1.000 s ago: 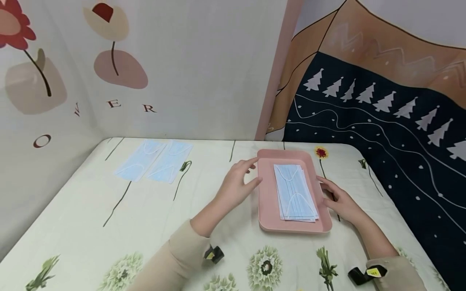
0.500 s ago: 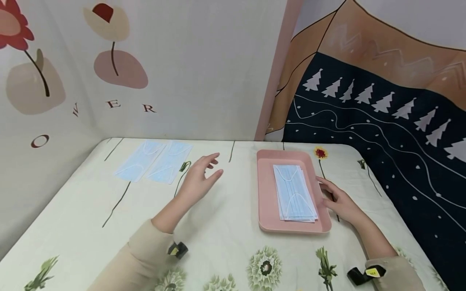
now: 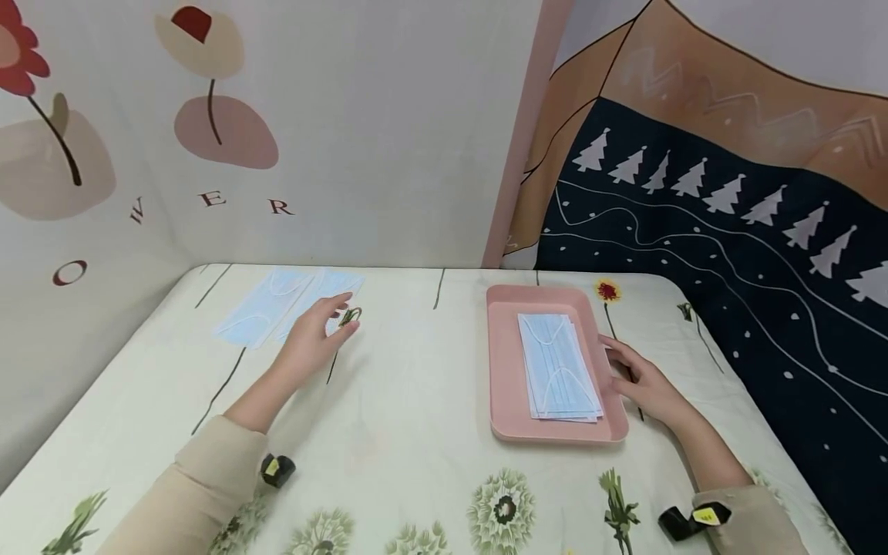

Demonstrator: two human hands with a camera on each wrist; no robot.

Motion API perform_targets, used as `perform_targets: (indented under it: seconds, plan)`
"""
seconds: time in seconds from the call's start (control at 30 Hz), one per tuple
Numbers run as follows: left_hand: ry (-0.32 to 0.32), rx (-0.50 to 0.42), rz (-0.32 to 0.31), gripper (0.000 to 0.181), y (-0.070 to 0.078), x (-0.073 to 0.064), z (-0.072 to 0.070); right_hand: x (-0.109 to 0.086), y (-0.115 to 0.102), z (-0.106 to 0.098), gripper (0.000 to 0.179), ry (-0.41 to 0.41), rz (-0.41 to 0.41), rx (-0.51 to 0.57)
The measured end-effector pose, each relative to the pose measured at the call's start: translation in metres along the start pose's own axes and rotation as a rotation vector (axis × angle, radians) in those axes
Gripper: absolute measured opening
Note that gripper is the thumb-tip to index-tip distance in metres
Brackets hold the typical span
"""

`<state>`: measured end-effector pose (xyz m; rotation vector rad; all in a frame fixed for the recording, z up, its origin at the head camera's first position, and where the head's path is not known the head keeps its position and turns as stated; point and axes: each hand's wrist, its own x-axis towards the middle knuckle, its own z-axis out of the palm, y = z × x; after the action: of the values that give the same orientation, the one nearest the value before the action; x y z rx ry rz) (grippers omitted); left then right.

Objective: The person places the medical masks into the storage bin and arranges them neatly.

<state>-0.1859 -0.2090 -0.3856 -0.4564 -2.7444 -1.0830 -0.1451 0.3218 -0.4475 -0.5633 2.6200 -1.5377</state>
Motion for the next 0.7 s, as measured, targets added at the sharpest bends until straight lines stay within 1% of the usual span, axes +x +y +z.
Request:
perform_targets:
  seconds: [0.17,0.33,0.5,0.7]
  plan:
    - [-0.029,0.048,-0.059,0.055,-0.026,0.003,-0.017,0.001,0.000,0.000,0.066,-0.002,0.006,0.005]
    - [-0.055,0.079,-0.112,0.058,-0.045,0.007,-0.029,0.000,0.000,0.000,0.066,-0.003,0.011,0.006]
    - [-0.073,0.091,-0.145,0.060,-0.058,0.014,-0.034,0.000,0.001,0.000,0.066,-0.002,0.010,0.014]
    - [-0.108,0.094,-0.202,0.062,-0.070,0.022,-0.034,0.000,0.001,0.000,0.066,-0.006,0.007,0.021]
